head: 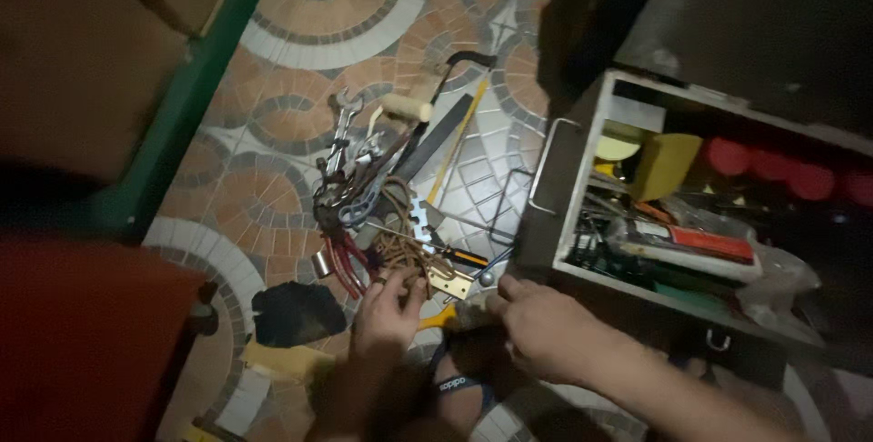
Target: The person sits on the floor in front of an open metal toolbox and rearranges its contents, moving wrenches, pliers, tape rolls and other hand tools between the box and the floor, sweeping dust off the inside of the lid with a brush, coiling a rope, and placing items back into the box.
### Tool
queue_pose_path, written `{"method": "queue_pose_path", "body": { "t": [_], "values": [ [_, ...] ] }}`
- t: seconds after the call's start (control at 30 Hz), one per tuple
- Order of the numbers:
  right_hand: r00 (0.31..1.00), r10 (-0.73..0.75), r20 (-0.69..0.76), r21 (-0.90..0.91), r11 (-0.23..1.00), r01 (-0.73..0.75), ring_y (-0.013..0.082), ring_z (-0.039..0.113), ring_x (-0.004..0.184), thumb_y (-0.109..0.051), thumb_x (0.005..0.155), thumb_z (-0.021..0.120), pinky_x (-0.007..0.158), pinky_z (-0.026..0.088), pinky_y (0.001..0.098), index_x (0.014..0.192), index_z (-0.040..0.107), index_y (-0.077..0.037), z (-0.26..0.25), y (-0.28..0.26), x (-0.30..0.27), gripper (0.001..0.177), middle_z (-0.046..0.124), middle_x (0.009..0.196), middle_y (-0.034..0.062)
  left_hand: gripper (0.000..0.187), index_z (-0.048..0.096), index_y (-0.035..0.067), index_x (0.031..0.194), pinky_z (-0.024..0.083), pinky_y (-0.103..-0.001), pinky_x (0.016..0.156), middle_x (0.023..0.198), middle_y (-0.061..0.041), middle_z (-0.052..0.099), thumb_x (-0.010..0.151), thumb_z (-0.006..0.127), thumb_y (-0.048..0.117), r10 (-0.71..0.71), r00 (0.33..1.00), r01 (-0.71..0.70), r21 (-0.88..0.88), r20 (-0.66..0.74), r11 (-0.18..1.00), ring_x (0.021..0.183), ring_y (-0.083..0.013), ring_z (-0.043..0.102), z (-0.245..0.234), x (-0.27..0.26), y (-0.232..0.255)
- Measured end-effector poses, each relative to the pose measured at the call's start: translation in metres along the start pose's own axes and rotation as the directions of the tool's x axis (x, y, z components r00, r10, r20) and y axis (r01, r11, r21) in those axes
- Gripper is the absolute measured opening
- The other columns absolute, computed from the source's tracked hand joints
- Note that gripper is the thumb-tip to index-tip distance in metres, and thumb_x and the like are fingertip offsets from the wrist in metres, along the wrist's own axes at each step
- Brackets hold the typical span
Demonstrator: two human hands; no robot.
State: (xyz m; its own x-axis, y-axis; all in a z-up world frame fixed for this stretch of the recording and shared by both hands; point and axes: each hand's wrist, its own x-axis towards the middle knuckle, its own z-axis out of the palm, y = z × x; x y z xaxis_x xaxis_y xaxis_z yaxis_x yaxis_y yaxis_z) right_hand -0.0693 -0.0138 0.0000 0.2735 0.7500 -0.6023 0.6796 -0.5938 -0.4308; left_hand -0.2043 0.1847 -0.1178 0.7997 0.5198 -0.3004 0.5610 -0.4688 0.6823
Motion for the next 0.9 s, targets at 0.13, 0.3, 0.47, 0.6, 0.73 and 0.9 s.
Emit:
{"method": "queue_pose_path", "body": {
  "t": [0.13,0.3,0.47,0.6,0.73,0.9],
  "values": [
    [0.98,-0.07,-0.184,0.013,0.997,0.074,0.0439,0.056,0.119,-0.005,0.071,0.067,0.102,0.046,0.0471,0.129,0.059,-0.001,0.034,0.007,0.038,0.059,0.056,0.13,0.03,0.025,0.071,0.017,0.108,0.054,-0.044,0.076,0.085,-0.013,0.066,0.095,0.068,0.038,0.159,0.976,-0.152,0.058,-0.15,0.987,0.084,-0.0341,0.066,0.004,-0.007,-0.017],
    [0.997,0.026,-0.069,0.124,0.992,-0.017,0.0433,0.055,0.118,-0.002,0.07,0.067,0.101,0.046,0.0455,0.136,0.056,0.001,0.055,0.018,0.059,0.067,0.054,0.131,0.0279,0.024,0.072,0.018,0.107,0.054,-0.045,0.076,0.09,-0.011,0.07,0.094,0.066,0.037,0.044,0.997,-0.048,-0.052,-0.066,0.997,0.086,-0.0324,0.069,0.005,-0.007,-0.024],
    [0.997,0.077,-0.018,0.12,0.99,-0.074,0.0377,0.059,0.115,-0.002,0.073,0.066,0.102,0.048,0.0432,0.123,0.063,0.001,0.059,0.005,0.068,0.05,0.057,0.122,0.0211,0.033,0.069,0.012,0.117,0.053,-0.047,0.082,0.101,-0.017,0.069,0.097,0.065,0.039,0.068,0.996,-0.074,-0.089,-0.062,0.993,0.094,-0.038,0.066,0.006,0.011,-0.033],
    [0.994,0.079,-0.077,0.225,0.973,-0.06,0.0386,0.061,0.109,0.003,0.072,0.061,0.095,0.051,0.0446,0.126,0.062,-0.002,0.047,-0.009,0.076,0.054,0.057,0.116,0.0202,0.039,0.066,0.011,0.123,0.051,-0.048,0.089,0.111,-0.019,0.066,0.097,0.063,0.041,0.019,1.0,-0.019,0.003,0.013,1.0,0.106,-0.0373,0.063,0.0,0.035,-0.028],
    [0.968,-0.034,-0.249,0.272,0.957,0.103,0.0414,0.06,0.107,0.004,0.074,0.062,0.092,0.049,0.0475,0.115,0.065,0.002,0.037,-0.023,0.077,0.041,0.06,0.11,0.0213,0.041,0.069,0.006,0.121,0.049,-0.048,0.097,0.116,-0.021,0.065,0.097,0.07,0.038,0.295,0.94,-0.287,0.067,-0.174,0.955,0.115,-0.0406,0.06,-0.009,0.051,-0.021],
    [0.963,-0.026,-0.267,0.313,0.943,0.112,0.0384,0.061,0.105,0.001,0.074,0.064,0.091,0.05,0.0453,0.104,0.066,-0.001,0.016,-0.029,0.081,0.03,0.059,0.106,0.0187,0.035,0.069,0.008,0.12,0.049,-0.048,0.097,0.118,-0.017,0.067,0.096,0.069,0.034,0.315,0.936,-0.314,0.03,-0.154,0.949,0.114,-0.0382,0.061,-0.015,0.061,-0.011]
  ]
}}
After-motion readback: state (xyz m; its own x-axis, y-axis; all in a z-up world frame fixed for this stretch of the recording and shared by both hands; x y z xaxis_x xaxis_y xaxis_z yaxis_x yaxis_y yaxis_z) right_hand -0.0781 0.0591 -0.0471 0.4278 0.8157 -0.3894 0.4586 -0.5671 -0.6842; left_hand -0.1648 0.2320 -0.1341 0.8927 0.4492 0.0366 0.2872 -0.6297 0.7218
